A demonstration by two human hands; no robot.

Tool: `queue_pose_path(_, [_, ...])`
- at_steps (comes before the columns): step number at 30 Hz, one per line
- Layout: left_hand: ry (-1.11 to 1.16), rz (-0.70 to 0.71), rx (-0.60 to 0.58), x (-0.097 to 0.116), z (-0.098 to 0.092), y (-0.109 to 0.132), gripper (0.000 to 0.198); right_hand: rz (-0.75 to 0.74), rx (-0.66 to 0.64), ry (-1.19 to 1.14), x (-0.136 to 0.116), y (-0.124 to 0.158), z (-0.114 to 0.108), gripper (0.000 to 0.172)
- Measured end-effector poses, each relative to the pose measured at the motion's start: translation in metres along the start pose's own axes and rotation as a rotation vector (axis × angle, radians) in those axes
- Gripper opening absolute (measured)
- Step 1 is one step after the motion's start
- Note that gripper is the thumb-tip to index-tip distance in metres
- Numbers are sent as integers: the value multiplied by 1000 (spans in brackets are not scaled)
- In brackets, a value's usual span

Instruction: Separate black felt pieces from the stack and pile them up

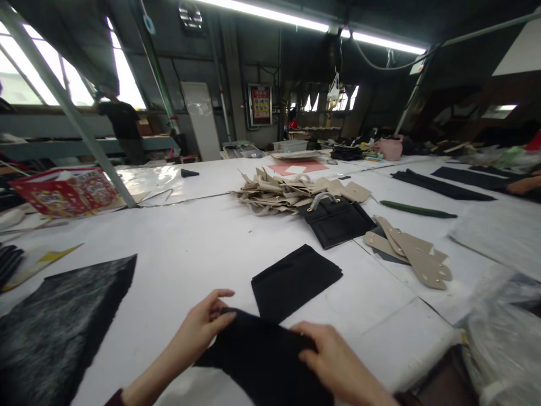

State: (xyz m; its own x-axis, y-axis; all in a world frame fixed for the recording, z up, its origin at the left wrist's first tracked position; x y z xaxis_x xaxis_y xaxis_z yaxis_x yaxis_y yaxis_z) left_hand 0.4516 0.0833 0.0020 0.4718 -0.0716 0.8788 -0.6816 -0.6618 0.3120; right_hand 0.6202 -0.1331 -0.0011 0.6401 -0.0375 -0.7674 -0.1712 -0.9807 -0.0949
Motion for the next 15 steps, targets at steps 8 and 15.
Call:
queue_pose_path(8, [-146,69,279,37,65,-82,37,171,7,878,59,-130,-122,38])
queue_pose_path(15, [-363,149,449,16,1,-38,25,-131,242,951,80,-133,-68,39])
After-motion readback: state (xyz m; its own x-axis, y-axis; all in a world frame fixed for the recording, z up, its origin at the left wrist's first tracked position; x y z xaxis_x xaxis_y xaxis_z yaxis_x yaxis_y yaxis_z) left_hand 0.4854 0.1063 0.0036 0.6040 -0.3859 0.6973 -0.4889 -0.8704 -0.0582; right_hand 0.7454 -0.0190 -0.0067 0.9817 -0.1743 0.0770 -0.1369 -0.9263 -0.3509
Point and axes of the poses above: each hand's wrist, its own y-axis away from the middle knuckle, its own z-axis out of the palm, x = y × z, the point moved 5 cm from there along -y, towards the middle knuckle, and after that the axes turned 14 degrees about -z, right-handed, at the moved point
